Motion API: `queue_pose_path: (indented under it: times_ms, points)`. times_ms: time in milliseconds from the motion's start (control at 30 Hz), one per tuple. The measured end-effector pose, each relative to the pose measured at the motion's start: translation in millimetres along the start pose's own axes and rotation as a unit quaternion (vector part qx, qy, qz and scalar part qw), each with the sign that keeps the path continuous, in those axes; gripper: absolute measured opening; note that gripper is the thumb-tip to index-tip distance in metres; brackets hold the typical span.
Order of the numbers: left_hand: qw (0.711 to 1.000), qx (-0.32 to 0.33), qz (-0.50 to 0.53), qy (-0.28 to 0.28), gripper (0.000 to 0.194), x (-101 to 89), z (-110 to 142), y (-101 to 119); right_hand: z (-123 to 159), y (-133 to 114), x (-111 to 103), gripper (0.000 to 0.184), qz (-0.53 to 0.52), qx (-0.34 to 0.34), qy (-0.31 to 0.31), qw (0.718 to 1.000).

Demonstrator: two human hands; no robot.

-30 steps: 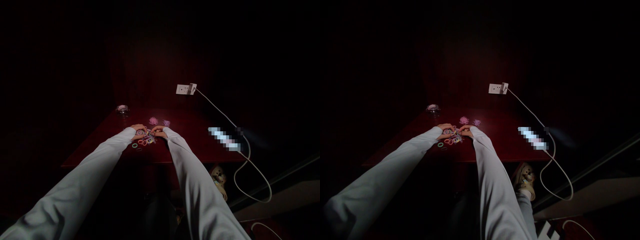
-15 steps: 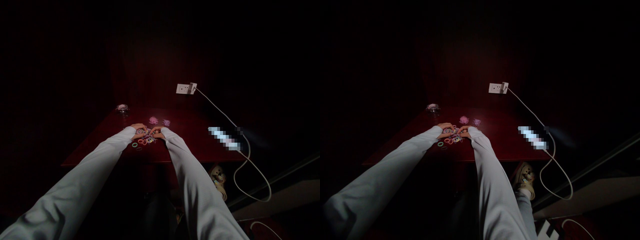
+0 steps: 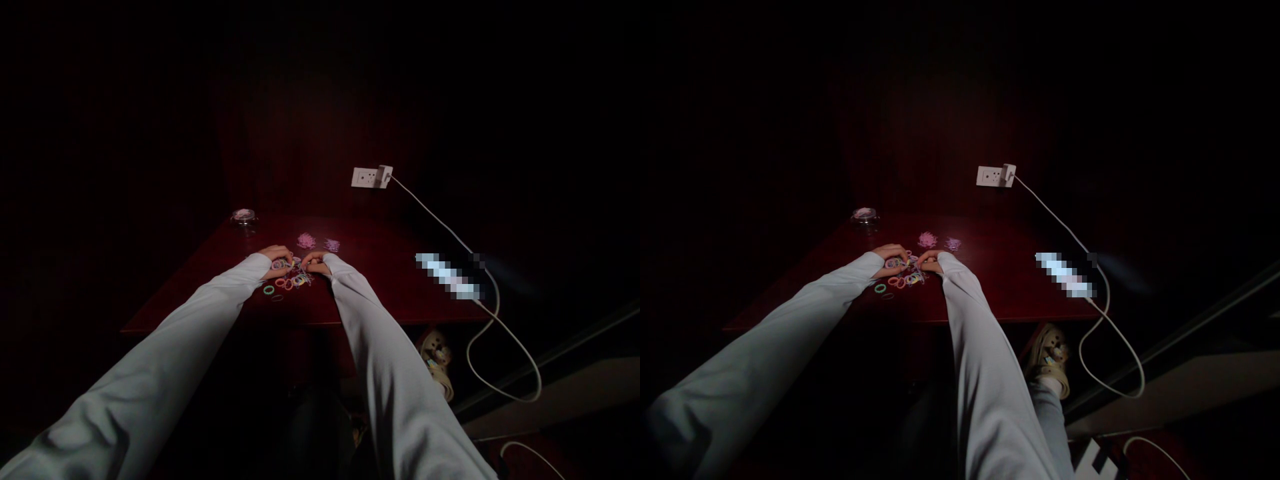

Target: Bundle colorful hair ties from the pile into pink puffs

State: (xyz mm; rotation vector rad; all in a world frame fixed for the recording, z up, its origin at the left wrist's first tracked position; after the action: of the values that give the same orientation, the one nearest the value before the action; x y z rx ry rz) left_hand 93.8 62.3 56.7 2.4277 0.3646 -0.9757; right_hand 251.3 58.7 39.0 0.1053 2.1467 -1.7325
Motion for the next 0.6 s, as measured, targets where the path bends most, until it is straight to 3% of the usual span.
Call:
queue_pose_path:
  times_ms: [200, 400, 600]
  points:
    - [1.000, 0.006, -0.028, -0.007, 0.012, -2.9, 1, 4, -10, 10, 0, 0.040, -0.029, 0.007, 0.009, 1.000]
    - [0.996, -0.008, -0.094, -0.001, 0.018, -6.1, 3, 7, -14, 11, -2, 0.038, -0.045, 0.001, 0.022, 0.999]
    - [0.997, -0.006, -0.082, 0.015, 0.027, -11.1, 2, 11, -18, 14, -2, 0.035, -0.054, 0.007, 0.017, 0.998]
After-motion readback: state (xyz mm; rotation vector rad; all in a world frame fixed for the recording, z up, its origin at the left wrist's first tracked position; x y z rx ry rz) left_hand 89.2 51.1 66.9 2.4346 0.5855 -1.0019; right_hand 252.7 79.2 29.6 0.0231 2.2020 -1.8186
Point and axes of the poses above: each hand's wrist, its own z-axis away from the middle knuckle, its own x-axis out of the palm, y = z × x, the point moved 9 cm from there along -z, towards the middle knuckle, and after that the axes turned 12 degrees about y, right-handed, at the moved point
